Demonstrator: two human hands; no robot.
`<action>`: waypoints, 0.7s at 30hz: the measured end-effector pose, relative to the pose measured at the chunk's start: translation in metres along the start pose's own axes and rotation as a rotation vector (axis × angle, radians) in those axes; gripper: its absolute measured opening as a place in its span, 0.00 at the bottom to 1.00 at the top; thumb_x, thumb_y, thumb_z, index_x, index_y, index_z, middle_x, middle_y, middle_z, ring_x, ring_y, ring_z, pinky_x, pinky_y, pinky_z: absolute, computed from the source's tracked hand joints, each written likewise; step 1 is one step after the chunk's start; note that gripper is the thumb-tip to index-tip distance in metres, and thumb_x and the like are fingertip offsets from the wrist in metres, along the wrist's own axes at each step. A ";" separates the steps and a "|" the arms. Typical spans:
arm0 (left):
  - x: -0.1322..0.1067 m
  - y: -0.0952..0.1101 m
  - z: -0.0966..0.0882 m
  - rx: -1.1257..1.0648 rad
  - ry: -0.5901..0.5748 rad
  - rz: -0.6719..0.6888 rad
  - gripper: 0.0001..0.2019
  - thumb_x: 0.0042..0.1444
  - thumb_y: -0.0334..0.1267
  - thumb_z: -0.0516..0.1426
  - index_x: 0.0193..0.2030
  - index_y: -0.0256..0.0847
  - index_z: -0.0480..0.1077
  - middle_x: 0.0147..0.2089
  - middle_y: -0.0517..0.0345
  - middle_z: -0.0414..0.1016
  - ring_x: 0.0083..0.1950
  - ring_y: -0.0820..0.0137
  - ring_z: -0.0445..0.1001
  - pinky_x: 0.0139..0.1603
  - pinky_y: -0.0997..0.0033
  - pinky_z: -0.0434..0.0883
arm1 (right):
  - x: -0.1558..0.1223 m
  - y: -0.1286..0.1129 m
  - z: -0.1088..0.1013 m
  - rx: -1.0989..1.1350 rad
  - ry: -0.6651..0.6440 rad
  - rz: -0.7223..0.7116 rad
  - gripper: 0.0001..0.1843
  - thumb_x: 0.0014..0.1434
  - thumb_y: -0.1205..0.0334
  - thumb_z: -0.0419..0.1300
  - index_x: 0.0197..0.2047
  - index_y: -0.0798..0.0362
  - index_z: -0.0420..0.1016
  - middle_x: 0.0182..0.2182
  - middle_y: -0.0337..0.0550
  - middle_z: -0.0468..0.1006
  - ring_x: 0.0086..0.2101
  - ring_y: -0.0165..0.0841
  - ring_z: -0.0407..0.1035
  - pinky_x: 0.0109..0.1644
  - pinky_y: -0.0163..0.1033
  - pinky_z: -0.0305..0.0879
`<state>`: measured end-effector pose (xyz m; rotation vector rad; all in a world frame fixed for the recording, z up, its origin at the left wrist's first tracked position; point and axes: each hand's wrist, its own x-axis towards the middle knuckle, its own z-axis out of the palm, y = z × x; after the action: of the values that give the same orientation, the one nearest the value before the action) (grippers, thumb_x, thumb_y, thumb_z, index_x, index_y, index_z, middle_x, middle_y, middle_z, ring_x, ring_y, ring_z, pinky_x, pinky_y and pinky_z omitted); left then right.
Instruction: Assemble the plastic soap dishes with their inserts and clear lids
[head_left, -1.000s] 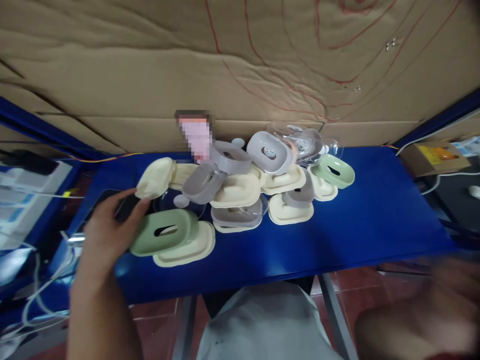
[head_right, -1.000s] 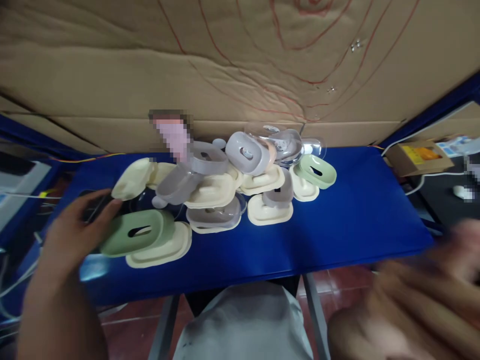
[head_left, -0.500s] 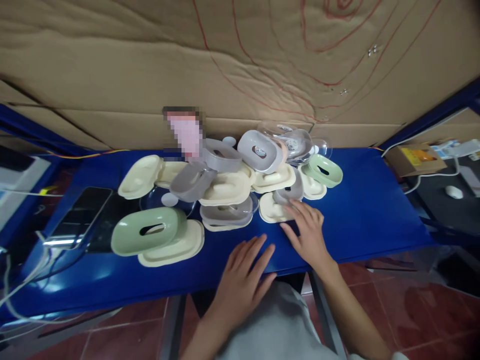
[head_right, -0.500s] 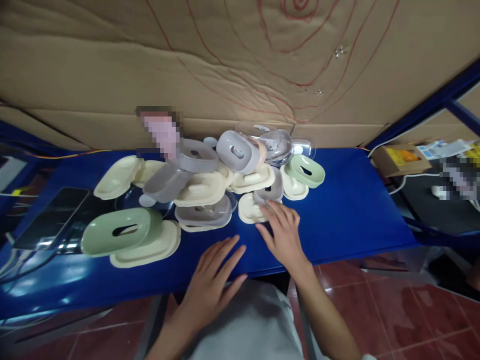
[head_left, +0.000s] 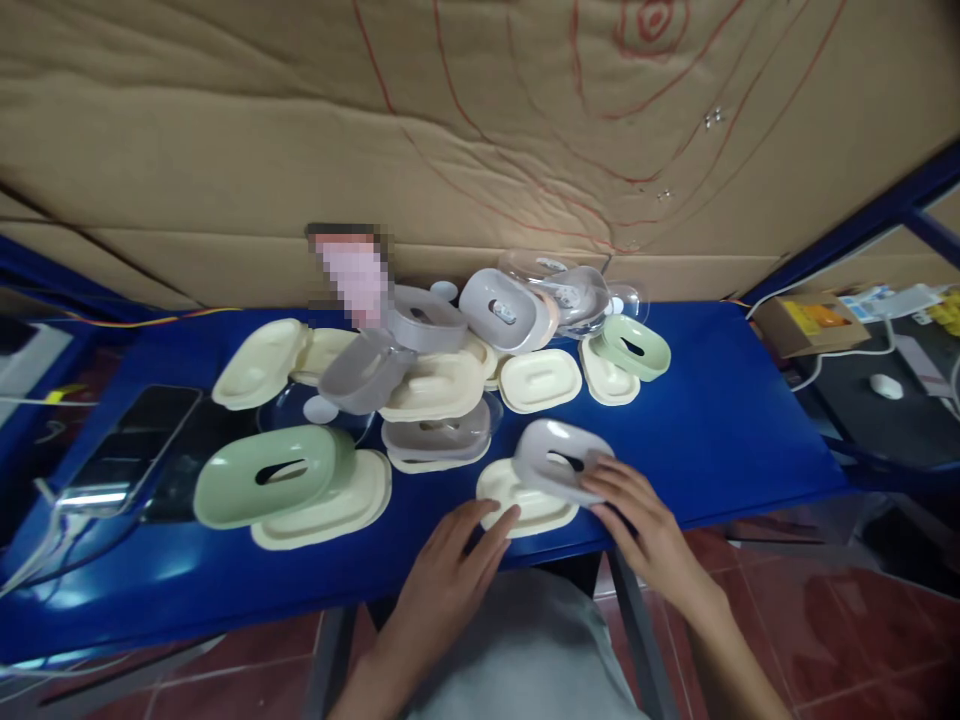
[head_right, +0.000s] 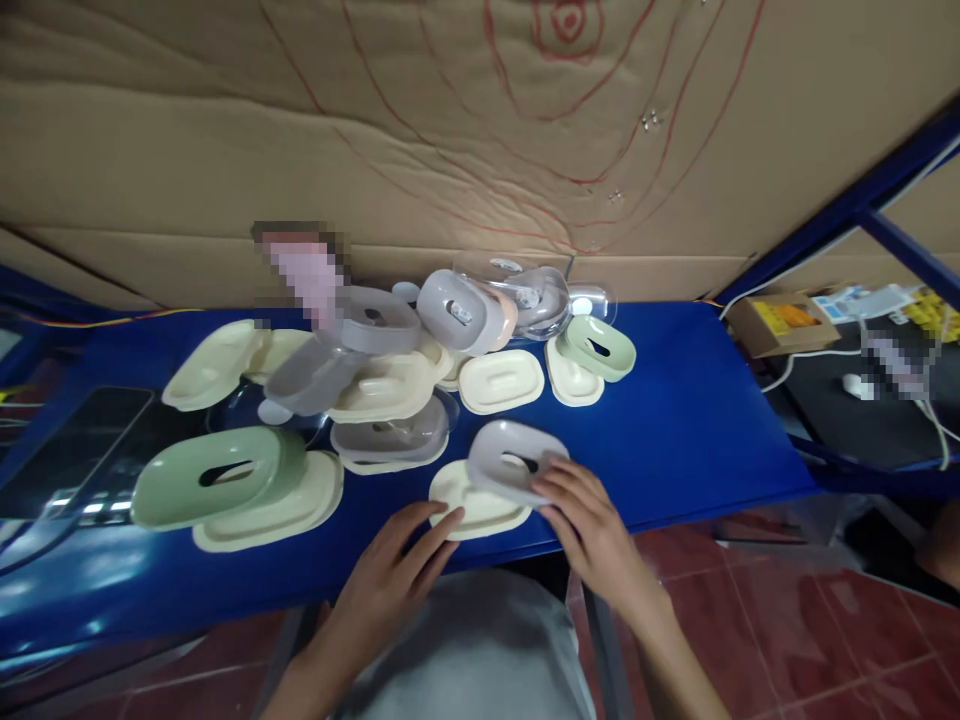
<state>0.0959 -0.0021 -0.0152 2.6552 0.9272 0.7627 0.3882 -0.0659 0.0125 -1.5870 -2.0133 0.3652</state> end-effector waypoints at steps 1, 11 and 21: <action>-0.003 -0.001 -0.002 0.007 0.045 -0.026 0.21 0.71 0.32 0.58 0.69 0.45 0.69 0.63 0.43 0.75 0.61 0.59 0.77 0.57 0.59 0.80 | -0.003 -0.006 0.002 0.023 -0.045 -0.037 0.22 0.74 0.68 0.57 0.68 0.47 0.71 0.63 0.47 0.77 0.69 0.41 0.65 0.71 0.54 0.67; -0.007 -0.020 -0.018 0.088 0.062 0.081 0.15 0.68 0.31 0.62 0.59 0.44 0.76 0.60 0.52 0.82 0.64 0.56 0.77 0.61 0.53 0.78 | 0.016 -0.025 0.041 -0.085 -0.119 -0.314 0.22 0.73 0.72 0.55 0.65 0.51 0.75 0.60 0.50 0.80 0.71 0.44 0.63 0.74 0.60 0.65; -0.012 -0.013 -0.017 -0.024 0.133 -0.010 0.10 0.68 0.33 0.63 0.55 0.41 0.76 0.55 0.49 0.82 0.60 0.58 0.77 0.61 0.56 0.78 | 0.080 0.016 -0.021 -0.119 0.144 -0.228 0.20 0.74 0.69 0.54 0.63 0.45 0.77 0.55 0.46 0.85 0.62 0.44 0.74 0.66 0.63 0.71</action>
<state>0.0724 0.0011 -0.0106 2.6039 0.9562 0.9522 0.4010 0.0126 0.0410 -1.3892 -2.1077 0.0441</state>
